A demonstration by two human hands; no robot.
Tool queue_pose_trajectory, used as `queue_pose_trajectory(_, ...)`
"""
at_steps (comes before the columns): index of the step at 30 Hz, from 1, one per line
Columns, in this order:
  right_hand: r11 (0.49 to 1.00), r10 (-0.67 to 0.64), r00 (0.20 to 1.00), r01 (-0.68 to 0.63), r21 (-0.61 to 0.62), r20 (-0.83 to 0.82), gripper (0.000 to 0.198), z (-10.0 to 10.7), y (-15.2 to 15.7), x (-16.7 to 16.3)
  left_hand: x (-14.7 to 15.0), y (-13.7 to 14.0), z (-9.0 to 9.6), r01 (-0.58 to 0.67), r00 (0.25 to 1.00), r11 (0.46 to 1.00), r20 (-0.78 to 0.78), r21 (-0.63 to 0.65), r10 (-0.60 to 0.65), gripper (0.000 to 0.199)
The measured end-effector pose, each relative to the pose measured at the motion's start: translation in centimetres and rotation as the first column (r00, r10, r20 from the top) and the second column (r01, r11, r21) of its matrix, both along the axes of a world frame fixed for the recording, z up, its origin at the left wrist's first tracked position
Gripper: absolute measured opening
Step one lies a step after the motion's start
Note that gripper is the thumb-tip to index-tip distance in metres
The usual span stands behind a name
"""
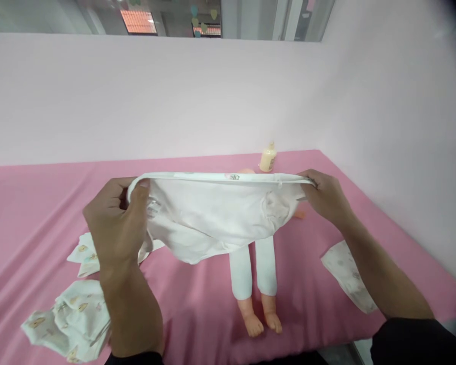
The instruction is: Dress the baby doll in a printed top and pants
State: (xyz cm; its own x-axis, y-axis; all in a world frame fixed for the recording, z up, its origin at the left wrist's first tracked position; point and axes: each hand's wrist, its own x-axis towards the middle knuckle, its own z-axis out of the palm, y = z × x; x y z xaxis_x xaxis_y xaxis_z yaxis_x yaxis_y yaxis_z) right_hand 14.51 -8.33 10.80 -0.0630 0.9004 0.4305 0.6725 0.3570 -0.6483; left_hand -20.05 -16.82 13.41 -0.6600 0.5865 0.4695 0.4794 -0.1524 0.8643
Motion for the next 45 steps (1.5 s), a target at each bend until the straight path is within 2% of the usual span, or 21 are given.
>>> queue_pose_trajectory(3,0.983,0.090,0.968,-0.124,-0.136,-0.234,0.024,2.3,-0.9,-1.1,-0.7,1.5,-1.5,0.137,0.979,0.985,-0.137,-0.104,-0.151,0.026)
queue_pose_trajectory(6,0.963,0.166,0.904,-0.234,-0.131,-0.394,0.019,4.6,-1.6,-3.4,1.4,1.6,-2.3,0.200,0.897,0.969,-0.370,-0.147,-0.242,0.048)
queue_pose_trajectory(8,0.939,0.240,0.858,-0.325,-0.118,-0.455,0.016,6.0,-2.0,-5.2,4.2,0.4,-2.3,0.264,0.839,0.943,-0.434,-0.202,-0.328,0.036)
queue_pose_trajectory(9,0.922,0.281,0.841,-0.371,-0.114,-0.463,0.015,6.5,-2.1,-6.1,5.7,-0.5,-2.3,0.346,0.802,0.892,-0.403,-0.291,-0.442,0.028)
queue_pose_trajectory(11,0.888,0.363,0.813,-0.450,-0.095,-0.455,0.016,7.3,-2.4,-7.9,8.3,-2.0,-2.3,0.522,0.637,0.701,-0.326,-0.486,-0.699,0.023)
queue_pose_trajectory(12,0.871,0.402,0.801,-0.483,-0.084,-0.443,0.017,7.6,-2.5,-8.6,9.3,-2.5,-2.4,0.528,0.607,0.680,-0.333,-0.508,-0.721,0.029)
queue_pose_trajectory(14,0.840,0.468,0.779,-0.538,-0.062,-0.417,0.020,8.0,-2.7,-9.9,10.3,-2.7,-2.8,0.481,0.623,0.713,-0.373,-0.510,-0.687,0.037)
queue_pose_trajectory(15,0.828,0.494,0.770,-0.559,-0.051,-0.404,0.021,8.1,-2.8,-10.4,10.3,-2.5,-3.0,0.435,0.655,0.755,-0.403,-0.491,-0.639,0.037)
queue_pose_trajectory(18,0.808,0.542,0.754,-0.590,-0.017,-0.371,0.022,8.3,-2.7,-11.3,9.3,-1.6,-3.2,0.333,0.724,0.842,-0.457,-0.423,-0.516,0.022)
queue_pose_trajectory(19,0.804,0.552,0.751,-0.595,-0.008,-0.361,0.022,8.4,-2.5,-11.5,8.7,-1.4,-3.1,0.351,0.726,0.838,-0.443,-0.418,-0.526,0.016)
queue_pose_trajectory(20,0.798,0.564,0.747,-0.603,-0.001,-0.350,0.023,8.4,-2.3,-11.6,8.2,-1.3,-2.9,0.404,0.717,0.804,-0.395,-0.436,-0.575,0.016)
queue_pose_trajectory(22,0.769,0.611,0.726,-0.639,0.021,-0.315,0.029,8.1,-2.0,-11.8,7.4,-1.3,-2.6,0.573,0.677,0.672,-0.191,-0.469,-0.711,0.029)
queue_pose_trajectory(24,0.729,0.672,0.696,-0.681,0.065,-0.253,0.039,7.5,-1.9,-11.9,6.8,-1.2,-2.4,0.721,0.653,0.590,0.073,-0.365,-0.754,0.036)
queue_pose_trajectory(26,0.732,0.681,0.708,-0.670,0.127,-0.186,0.047,6.4,-2.6,-11.8,6.5,-1.0,-2.3,0.774,0.628,0.619,0.279,-0.130,-0.726,0.030)
queue_pose_trajectory(27,0.761,0.649,0.744,-0.629,0.159,-0.161,0.047,5.6,-3.4,-11.6,6.4,-0.8,-2.1,0.757,0.612,0.654,0.341,0.010,-0.714,0.026)
queue_pose_trajectory(30,0.860,0.465,0.881,-0.425,0.283,-0.089,0.044,2.7,-6.7,-11.2,6.2,-0.4,-1.5,0.597,0.597,0.727,0.418,0.338,-0.685,0.012)
queue_pose_trajectory(32,0.850,0.385,0.923,-0.345,0.398,-0.022,0.046,0.4,-9.1,-11.0,5.9,-0.6,-1.1,0.513,0.592,0.739,0.443,0.438,-0.673,0.010)
queue_pose_trajectory(35,0.839,0.353,0.935,-0.320,0.440,0.006,0.061,-2.4,-11.4,-11.7,5.5,-1.7,-1.0,0.514,0.549,0.695,0.429,0.503,-0.717,0.007)
queue_pose_trajectory(38,0.901,0.351,0.934,-0.319,0.295,-0.061,0.058,-3.6,-11.5,-13.0,5.2,-3.1,-1.3,0.529,0.569,0.684,0.388,0.503,-0.725,0.014)
queue_pose_trajectory(41,0.925,0.373,0.918,-0.355,0.139,-0.137,0.030,-3.5,-10.3,-13.7,4.9,-4.3,-1.0,0.492,0.656,0.757,0.389,0.430,-0.647,0.034)
queue_pose_trajectory(45,0.940,0.338,0.920,-0.318,0.128,-0.198,0.017,-2.5,-8.3,-12.9,4.2,-5.1,0.5,0.391,0.720,0.825,0.422,0.408,-0.550,0.046)
